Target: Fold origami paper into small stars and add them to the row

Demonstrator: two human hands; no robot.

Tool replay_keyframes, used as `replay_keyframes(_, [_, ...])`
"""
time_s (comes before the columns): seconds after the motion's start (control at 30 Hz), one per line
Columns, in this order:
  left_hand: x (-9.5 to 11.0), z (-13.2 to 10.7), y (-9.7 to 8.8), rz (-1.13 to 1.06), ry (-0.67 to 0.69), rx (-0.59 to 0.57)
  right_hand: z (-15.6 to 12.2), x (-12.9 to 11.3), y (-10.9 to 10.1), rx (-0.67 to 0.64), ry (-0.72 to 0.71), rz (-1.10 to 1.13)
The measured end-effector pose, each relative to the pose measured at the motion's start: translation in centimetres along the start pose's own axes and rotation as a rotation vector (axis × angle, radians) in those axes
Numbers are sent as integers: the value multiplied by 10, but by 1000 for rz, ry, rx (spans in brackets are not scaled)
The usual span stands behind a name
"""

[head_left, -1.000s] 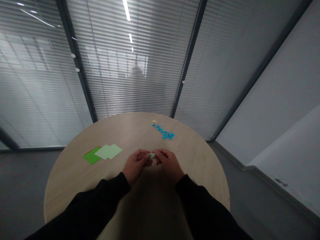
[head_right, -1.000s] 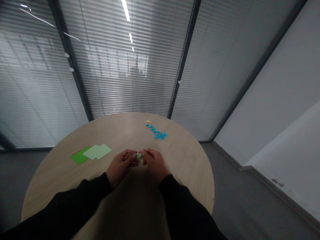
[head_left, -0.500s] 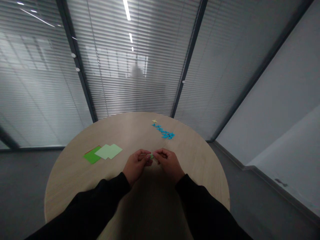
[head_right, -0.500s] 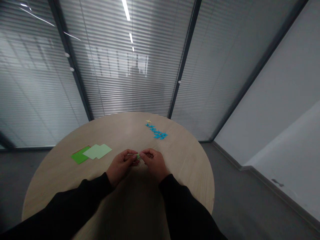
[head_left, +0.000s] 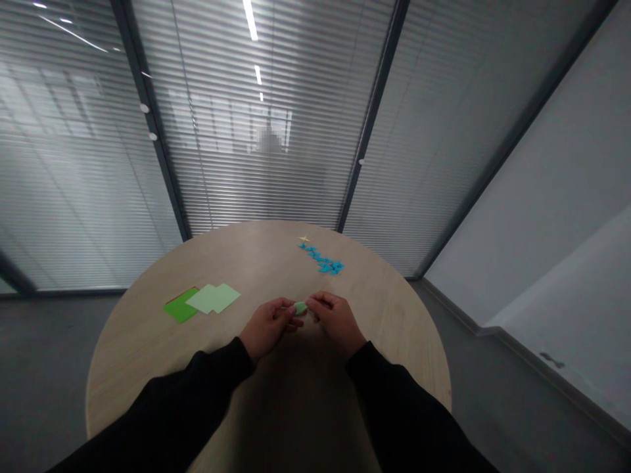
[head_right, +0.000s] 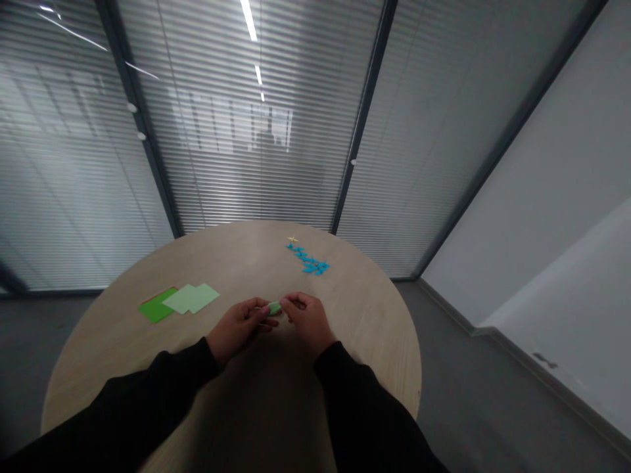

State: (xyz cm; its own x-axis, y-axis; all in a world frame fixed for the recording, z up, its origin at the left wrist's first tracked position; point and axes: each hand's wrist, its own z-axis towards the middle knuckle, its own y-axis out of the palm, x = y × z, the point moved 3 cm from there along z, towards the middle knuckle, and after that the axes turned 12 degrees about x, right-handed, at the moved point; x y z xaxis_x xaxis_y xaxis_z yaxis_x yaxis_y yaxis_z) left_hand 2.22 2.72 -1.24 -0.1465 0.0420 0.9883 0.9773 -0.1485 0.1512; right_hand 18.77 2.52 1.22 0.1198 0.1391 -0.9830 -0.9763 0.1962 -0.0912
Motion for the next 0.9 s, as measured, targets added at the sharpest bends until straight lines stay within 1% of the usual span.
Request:
replay_keyframes(0.1, [3,-1,1,53,15,1,-1,-1,-1,-11,8,-40])
replay_keyframes(0.23, [13,-4,-1,195,82,57,-2,-2,-1,-26,-24,-87])
replay_keyframes(0.33, [19,-6,-2,345,110,77,-2,-1,2,-33,-25,-74])
replay_keyframes(0.43, [21,-5,-3,390,125,64,-2,1,3,-40,-1,-43])
replay_keyframes(0.5, [20,-4,-4,354,114,73,-1,2,3,-53,9,27])
replay_keyframes(0.6, [18,-1,-6,195,53,140,1,5,3,-113,45,134])
replay_keyframes(0.67, [16,0,-7,74,14,164,2,7,3,-176,53,111])
replay_keyframes(0.77, [14,-1,-5,-32,-28,143,2,9,4,-214,-10,22])
replay_keyframes(0.9, [15,-3,-4,1,-17,108,2,8,4,-198,-58,-41])
